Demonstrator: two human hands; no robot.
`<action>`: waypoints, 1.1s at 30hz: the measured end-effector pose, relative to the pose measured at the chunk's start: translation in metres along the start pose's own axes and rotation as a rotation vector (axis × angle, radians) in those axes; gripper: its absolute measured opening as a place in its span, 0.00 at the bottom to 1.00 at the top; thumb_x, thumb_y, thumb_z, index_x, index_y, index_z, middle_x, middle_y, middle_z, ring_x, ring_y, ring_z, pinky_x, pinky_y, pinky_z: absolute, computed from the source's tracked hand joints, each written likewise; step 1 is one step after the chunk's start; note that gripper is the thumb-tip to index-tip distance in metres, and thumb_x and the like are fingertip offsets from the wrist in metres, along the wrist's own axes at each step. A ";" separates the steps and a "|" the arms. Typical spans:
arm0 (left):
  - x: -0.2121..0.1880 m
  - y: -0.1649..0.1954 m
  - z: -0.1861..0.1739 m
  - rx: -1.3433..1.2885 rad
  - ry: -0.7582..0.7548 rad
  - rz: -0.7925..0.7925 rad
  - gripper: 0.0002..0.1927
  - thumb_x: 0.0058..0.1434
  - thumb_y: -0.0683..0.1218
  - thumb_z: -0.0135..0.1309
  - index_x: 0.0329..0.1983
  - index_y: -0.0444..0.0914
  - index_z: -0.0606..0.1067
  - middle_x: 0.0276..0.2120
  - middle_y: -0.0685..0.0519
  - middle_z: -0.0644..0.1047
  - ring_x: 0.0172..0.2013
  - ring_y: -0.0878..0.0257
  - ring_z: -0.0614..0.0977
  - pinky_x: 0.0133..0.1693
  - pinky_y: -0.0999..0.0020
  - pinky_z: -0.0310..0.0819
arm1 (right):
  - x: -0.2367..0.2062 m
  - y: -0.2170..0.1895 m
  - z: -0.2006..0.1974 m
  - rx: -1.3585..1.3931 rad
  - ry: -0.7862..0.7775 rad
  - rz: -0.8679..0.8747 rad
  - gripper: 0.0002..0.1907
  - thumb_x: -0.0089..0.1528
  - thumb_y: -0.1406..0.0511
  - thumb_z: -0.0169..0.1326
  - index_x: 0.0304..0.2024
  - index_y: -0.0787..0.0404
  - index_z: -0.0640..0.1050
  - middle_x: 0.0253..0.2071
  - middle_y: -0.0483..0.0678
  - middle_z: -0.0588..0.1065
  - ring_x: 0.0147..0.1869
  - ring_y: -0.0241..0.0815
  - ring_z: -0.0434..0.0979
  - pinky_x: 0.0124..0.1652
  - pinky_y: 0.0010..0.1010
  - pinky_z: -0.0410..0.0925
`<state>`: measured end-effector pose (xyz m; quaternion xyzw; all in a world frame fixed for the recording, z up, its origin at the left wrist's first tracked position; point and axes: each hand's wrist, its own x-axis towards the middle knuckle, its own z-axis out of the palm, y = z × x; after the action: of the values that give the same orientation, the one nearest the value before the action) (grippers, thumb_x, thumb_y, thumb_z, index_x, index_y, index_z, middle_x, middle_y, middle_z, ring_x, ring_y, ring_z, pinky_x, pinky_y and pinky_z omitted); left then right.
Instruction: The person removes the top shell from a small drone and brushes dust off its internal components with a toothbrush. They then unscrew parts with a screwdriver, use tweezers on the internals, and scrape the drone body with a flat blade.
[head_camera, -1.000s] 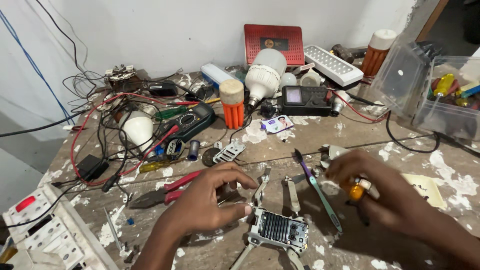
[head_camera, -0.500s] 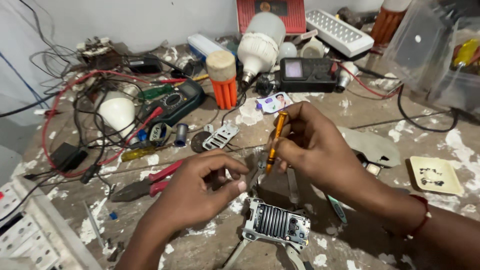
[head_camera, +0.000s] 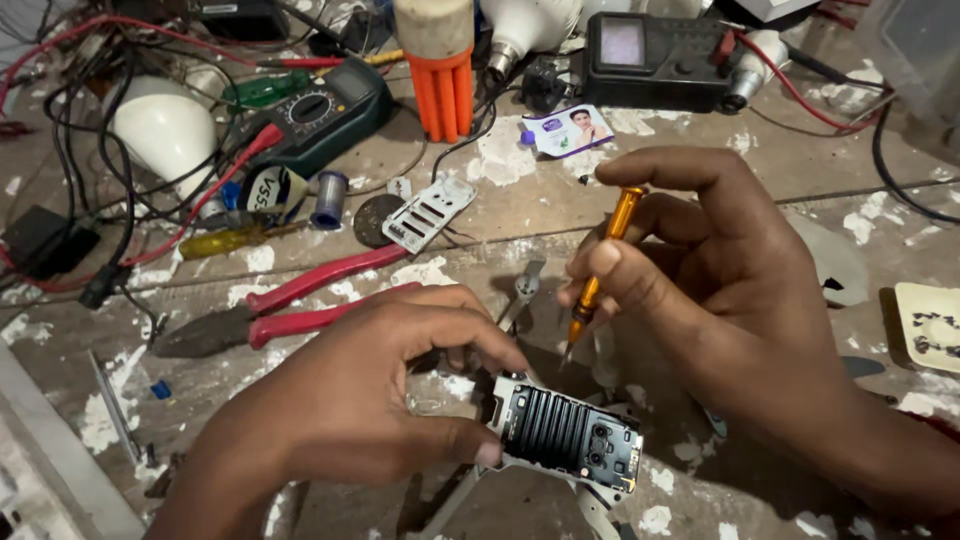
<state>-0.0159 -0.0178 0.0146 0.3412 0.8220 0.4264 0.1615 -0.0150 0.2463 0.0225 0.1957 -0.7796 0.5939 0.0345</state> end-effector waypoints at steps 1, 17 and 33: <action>0.000 0.000 0.000 0.002 -0.018 -0.036 0.26 0.46 0.55 0.71 0.48 0.45 0.81 0.43 0.57 0.79 0.51 0.61 0.78 0.52 0.60 0.70 | -0.001 0.000 0.001 0.019 -0.012 -0.020 0.25 0.66 0.69 0.53 0.65 0.63 0.63 0.43 0.54 0.81 0.48 0.40 0.86 0.42 0.29 0.79; 0.003 0.008 0.001 -0.005 0.014 -0.144 0.24 0.38 0.52 0.74 0.40 0.43 0.82 0.37 0.58 0.82 0.40 0.64 0.83 0.43 0.67 0.77 | -0.013 0.020 0.008 0.226 -0.076 -0.117 0.14 0.67 0.71 0.54 0.54 0.65 0.68 0.47 0.56 0.80 0.55 0.45 0.85 0.52 0.38 0.77; 0.002 0.004 0.002 -0.009 -0.003 -0.162 0.25 0.40 0.54 0.74 0.41 0.43 0.82 0.38 0.57 0.81 0.43 0.62 0.79 0.44 0.66 0.76 | -0.014 0.017 0.011 0.262 -0.154 -0.071 0.13 0.66 0.69 0.55 0.51 0.65 0.69 0.45 0.55 0.80 0.51 0.41 0.86 0.46 0.31 0.82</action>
<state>-0.0141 -0.0137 0.0162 0.2735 0.8447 0.4152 0.1982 -0.0056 0.2435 -0.0005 0.2708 -0.6882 0.6724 -0.0304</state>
